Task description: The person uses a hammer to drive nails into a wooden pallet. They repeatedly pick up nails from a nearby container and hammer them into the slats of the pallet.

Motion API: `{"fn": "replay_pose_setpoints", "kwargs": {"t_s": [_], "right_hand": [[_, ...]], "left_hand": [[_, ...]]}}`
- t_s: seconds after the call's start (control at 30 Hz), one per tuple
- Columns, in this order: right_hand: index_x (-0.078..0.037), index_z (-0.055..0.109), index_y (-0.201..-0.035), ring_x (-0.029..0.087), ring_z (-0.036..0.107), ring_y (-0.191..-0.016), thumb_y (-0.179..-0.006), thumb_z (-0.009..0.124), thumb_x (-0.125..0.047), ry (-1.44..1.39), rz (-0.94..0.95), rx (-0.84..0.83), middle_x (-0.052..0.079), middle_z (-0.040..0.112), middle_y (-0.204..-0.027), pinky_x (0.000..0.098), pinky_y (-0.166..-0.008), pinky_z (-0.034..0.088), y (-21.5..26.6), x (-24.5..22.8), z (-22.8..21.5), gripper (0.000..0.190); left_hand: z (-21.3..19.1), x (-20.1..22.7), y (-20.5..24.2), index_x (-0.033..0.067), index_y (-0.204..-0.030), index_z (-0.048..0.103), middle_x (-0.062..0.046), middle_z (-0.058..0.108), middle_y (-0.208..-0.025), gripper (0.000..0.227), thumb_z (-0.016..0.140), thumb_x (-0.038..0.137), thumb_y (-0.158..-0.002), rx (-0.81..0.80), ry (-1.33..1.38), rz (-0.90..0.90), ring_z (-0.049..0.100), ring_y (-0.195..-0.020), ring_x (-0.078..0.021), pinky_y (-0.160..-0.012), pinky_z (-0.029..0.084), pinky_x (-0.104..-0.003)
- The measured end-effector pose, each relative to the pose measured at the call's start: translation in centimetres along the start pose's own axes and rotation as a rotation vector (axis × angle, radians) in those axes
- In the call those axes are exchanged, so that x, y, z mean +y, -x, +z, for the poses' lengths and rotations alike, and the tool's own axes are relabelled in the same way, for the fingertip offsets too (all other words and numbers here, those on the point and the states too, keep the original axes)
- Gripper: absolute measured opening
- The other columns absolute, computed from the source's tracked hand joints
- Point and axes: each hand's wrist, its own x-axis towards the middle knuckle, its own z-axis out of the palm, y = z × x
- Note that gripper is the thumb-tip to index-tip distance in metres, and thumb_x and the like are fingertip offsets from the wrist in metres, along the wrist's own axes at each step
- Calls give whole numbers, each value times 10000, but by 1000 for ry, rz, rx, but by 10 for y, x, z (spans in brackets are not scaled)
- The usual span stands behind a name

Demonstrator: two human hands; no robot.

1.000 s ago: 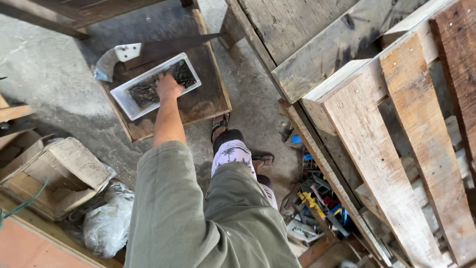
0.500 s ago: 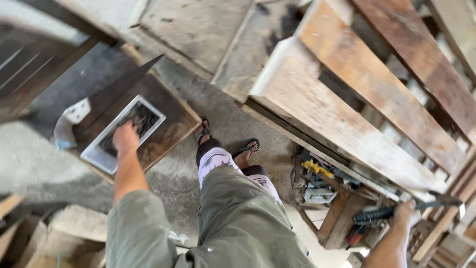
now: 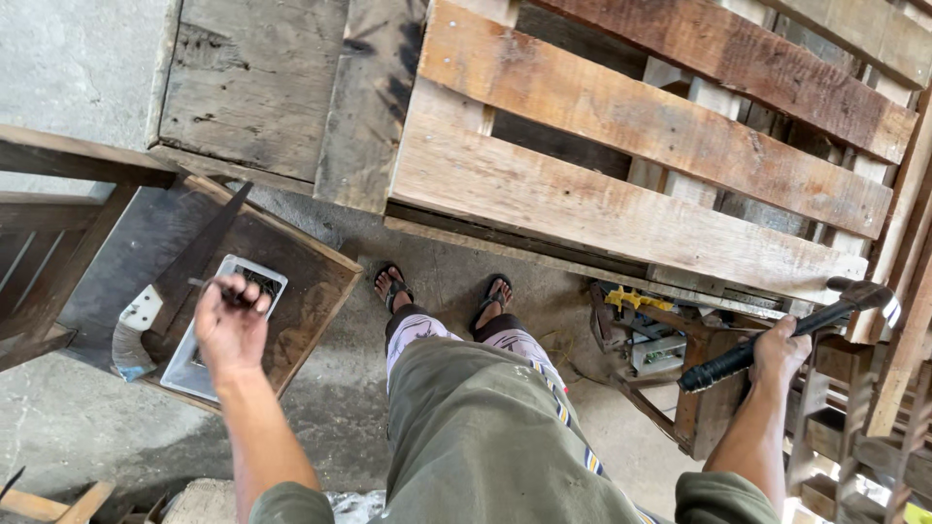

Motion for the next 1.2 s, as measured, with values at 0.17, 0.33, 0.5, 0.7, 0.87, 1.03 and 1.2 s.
{"fn": "replay_pose_setpoints", "kwargs": {"t_s": [0.17, 0.33, 0.5, 0.7, 0.87, 1.03, 1.2], "right_hand": [[51, 475, -1241, 235, 587, -606, -1210, 521, -293, -26, -1, -149, 122, 576, -811, 363, -526, 520, -35, 42, -39, 348], [6, 516, -1178, 188, 570, -601, -1153, 534, -287, -111, 22, -249, 69, 560, -781, 342, -517, 513, -70, 84, -74, 295], [-25, 650, -1028, 157, 507, -667, -1127, 591, -322, 195, -290, -173, 67, 577, -744, 314, -584, 435, -90, 129, -105, 319], [-106, 537, -1035, 126, 562, -475, -1050, 537, -301, -338, 138, -484, 15, 560, -615, 278, -442, 484, -128, 153, -131, 196], [-98, 520, -1020, 108, 580, -525, -1064, 529, -321, -405, 126, -620, 16, 565, -680, 265, -484, 509, -147, 148, -149, 227], [-94, 514, -1003, 115, 598, -523, -1055, 524, -340, -488, 210, -682, 24, 592, -677, 266, -489, 508, -156, 154, -157, 252], [-80, 541, -1030, 124, 603, -516, -1043, 537, -363, -485, 276, -680, 35, 600, -667, 266, -487, 503, -157, 147, -158, 283]], "left_hand": [[156, -75, -15, 24, -1161, 722, -76, 667, -1045, 207, 738, 175, -1020, -388, -26, -4, 603, -900, -165, -674, 487, -262], [278, -178, -2, -6, -1206, 708, -74, 684, -921, 196, 691, 116, -1054, -330, -212, -157, 623, -722, -122, -501, 475, -220], [369, -328, 39, 32, -1234, 681, -62, 707, -910, 222, 640, 139, -1044, -215, -375, -311, 680, -756, -133, -557, 548, -240], [445, -528, 92, 49, -1247, 672, -53, 700, -925, 247, 663, 76, -1001, -246, -505, -585, 685, -791, -130, -640, 571, -233], [501, -664, 103, 106, -985, 578, -67, 653, -803, 134, 707, 80, -955, -371, -663, -678, 613, -638, -131, -496, 489, -249], [558, -770, 95, 35, -1090, 671, -79, 713, -912, 154, 748, 62, -959, -679, -821, -640, 614, -695, -116, -545, 500, -255], [606, -809, 76, 16, -1264, 706, -113, 751, -1070, 330, 769, 30, -940, -816, -624, -852, 701, -862, -141, -697, 609, -284]]}}
